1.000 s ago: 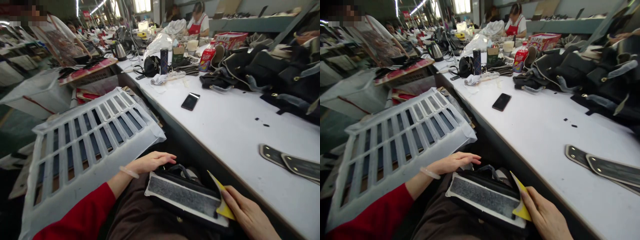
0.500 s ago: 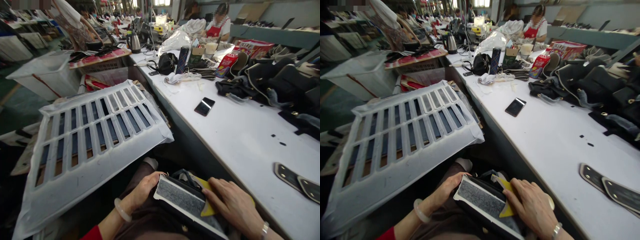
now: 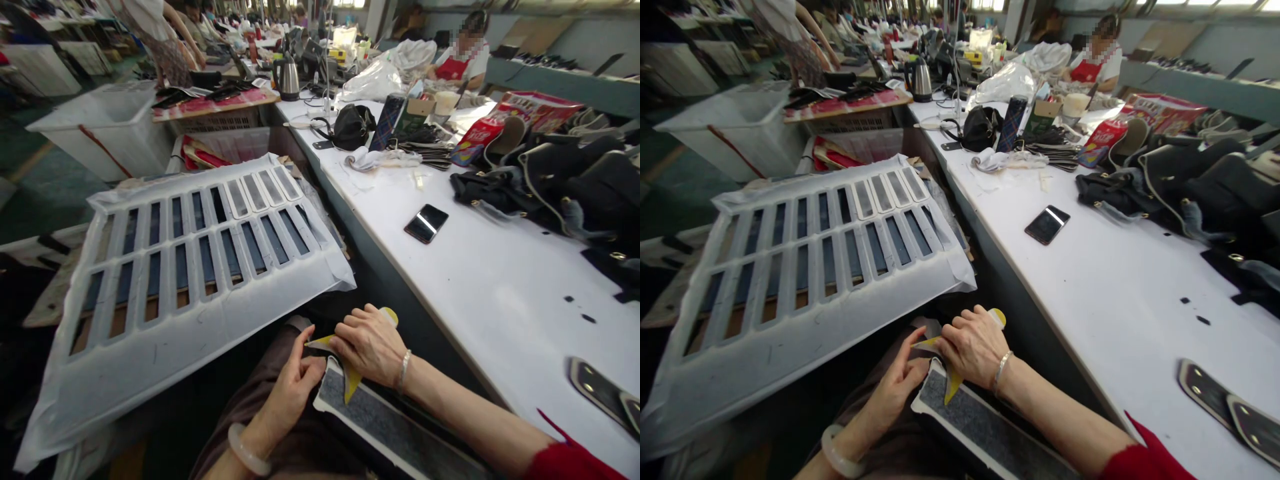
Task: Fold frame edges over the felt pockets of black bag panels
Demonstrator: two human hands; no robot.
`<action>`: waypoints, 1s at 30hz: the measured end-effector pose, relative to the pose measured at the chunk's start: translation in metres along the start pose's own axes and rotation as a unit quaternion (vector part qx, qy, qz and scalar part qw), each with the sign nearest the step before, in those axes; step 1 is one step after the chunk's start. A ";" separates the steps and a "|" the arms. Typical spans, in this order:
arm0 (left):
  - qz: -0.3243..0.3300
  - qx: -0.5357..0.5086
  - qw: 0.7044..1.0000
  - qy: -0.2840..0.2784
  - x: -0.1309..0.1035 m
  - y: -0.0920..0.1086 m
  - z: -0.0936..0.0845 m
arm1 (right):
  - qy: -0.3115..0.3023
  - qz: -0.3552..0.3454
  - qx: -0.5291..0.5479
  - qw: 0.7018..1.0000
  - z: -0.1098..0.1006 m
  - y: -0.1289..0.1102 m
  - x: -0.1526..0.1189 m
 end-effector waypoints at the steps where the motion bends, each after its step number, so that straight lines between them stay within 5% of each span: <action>1: 0.004 -0.003 1.000 0.013 -0.001 0.000 0.001 | 0.009 -0.018 -0.011 1.000 0.002 0.001 0.003; 11: 0.052 0.104 0.987 0.114 -0.010 0.007 0.005 | 0.029 -0.157 -0.022 0.987 0.004 0.012 0.022; 18: 0.104 0.280 0.935 0.192 -0.016 0.011 0.006 | 0.027 -0.196 -0.011 0.980 0.006 0.017 0.016; 25: 0.153 0.374 0.904 0.142 -0.018 0.019 0.005 | 0.030 -0.158 0.009 0.987 0.012 0.010 -0.005; 30: 0.028 0.211 0.977 0.026 -0.009 0.029 -0.001 | 0.023 -0.114 0.024 0.993 0.015 -0.001 -0.022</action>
Point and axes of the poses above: each hand's wrist, its own x-axis towards the middle knuckle, its own z-axis out of the palm, y = z × x, the point moved 1 cm from there along x, towards the middle knuckle, and after that the axes turned 14 degrees about -z, right-handed, at the moved point
